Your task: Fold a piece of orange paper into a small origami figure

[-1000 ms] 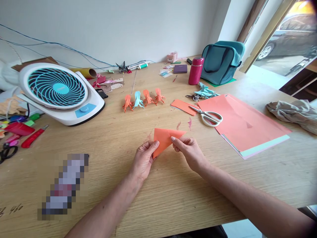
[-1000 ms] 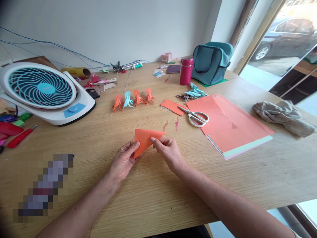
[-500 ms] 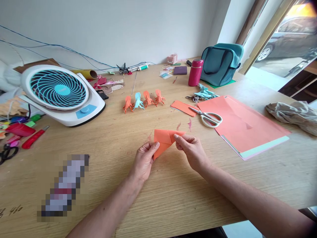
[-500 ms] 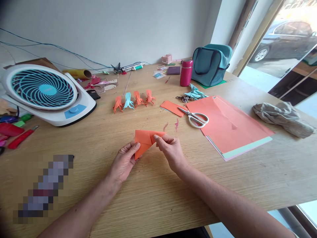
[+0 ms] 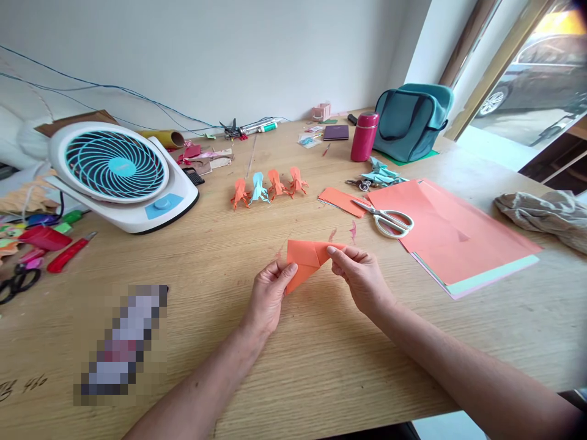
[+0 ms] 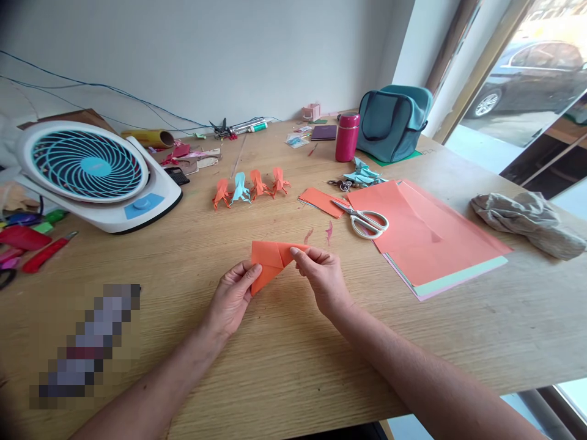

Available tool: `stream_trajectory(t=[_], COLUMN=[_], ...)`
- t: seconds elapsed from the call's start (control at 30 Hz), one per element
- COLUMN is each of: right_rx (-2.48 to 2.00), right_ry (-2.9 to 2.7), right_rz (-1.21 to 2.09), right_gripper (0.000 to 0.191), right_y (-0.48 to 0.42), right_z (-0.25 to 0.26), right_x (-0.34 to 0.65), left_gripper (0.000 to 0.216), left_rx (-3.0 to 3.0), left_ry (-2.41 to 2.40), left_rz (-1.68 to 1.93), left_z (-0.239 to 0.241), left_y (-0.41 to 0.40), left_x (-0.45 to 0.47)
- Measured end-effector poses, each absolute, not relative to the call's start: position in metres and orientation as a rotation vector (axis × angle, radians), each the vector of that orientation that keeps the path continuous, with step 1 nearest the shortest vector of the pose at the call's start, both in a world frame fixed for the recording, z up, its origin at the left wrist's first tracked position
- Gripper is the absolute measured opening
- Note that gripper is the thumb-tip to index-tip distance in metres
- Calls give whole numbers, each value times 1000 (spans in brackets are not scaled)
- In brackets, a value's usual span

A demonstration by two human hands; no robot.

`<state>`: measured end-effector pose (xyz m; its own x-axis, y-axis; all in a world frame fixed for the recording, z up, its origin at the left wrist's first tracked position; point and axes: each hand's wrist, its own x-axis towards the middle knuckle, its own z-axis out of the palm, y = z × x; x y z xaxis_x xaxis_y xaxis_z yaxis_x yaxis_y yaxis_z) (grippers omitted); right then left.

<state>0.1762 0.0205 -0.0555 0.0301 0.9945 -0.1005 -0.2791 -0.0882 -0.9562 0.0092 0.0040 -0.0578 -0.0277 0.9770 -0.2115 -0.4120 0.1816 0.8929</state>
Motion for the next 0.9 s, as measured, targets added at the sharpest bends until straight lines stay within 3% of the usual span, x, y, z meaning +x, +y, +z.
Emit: stream_trajectory(t=[0.53, 0.9], right_rx=[-1089, -1090], right_ry=[-962, -1130], right_rz=[1327, 1246], right_gripper=[40, 44], right_y=[19, 7], right_z=[-58, -56], right_x=[174, 163], left_gripper=[30, 35], left_rx=[1033, 874], left_ry=[1053, 1105], left_rz=[1240, 1168], left_z=[-60, -57], left_y=[9, 6], left_x=[1, 2])
